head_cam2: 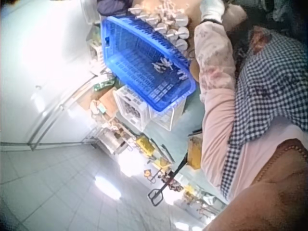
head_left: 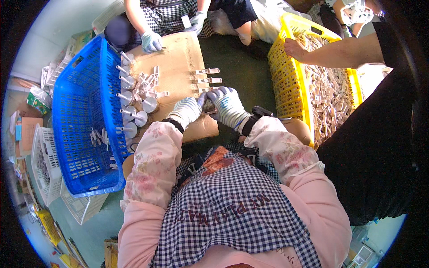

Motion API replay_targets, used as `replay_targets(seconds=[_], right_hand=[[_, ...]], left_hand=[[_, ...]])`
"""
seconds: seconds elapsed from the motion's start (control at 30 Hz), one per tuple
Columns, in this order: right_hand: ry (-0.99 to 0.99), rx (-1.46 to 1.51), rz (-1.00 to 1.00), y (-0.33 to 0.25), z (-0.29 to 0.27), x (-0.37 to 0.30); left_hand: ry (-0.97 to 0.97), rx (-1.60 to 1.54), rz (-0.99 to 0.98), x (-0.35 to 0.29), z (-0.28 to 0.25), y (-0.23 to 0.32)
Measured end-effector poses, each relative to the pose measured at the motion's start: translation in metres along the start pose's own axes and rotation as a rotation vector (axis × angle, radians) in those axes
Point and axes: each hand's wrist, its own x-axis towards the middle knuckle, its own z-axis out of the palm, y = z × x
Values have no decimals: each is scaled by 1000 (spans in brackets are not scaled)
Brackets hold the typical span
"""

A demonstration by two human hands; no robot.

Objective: Manually assembling small plastic and metal components, including placing caps on bases and securing them with metal clips.

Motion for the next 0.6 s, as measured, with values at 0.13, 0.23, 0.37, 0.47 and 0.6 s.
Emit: replay_targets(seconds=[0.13, 0.23, 0.37, 0.47, 0.6], right_hand=[[-343, 15, 95, 11, -26, 28], [-523, 178, 90, 29, -40, 54], [-676, 308, 10, 44, -36, 86], [-764, 304, 65, 58, -31, 97], [-479, 110, 27, 47, -33, 87]], left_hand=[[187, -132, -6, -3, -9, 10], [679, -185, 254, -12, 2, 11], [646, -58, 357, -2, 7, 3], [474, -133, 300, 9, -6, 6], [322, -20, 154, 13, -26, 3]])
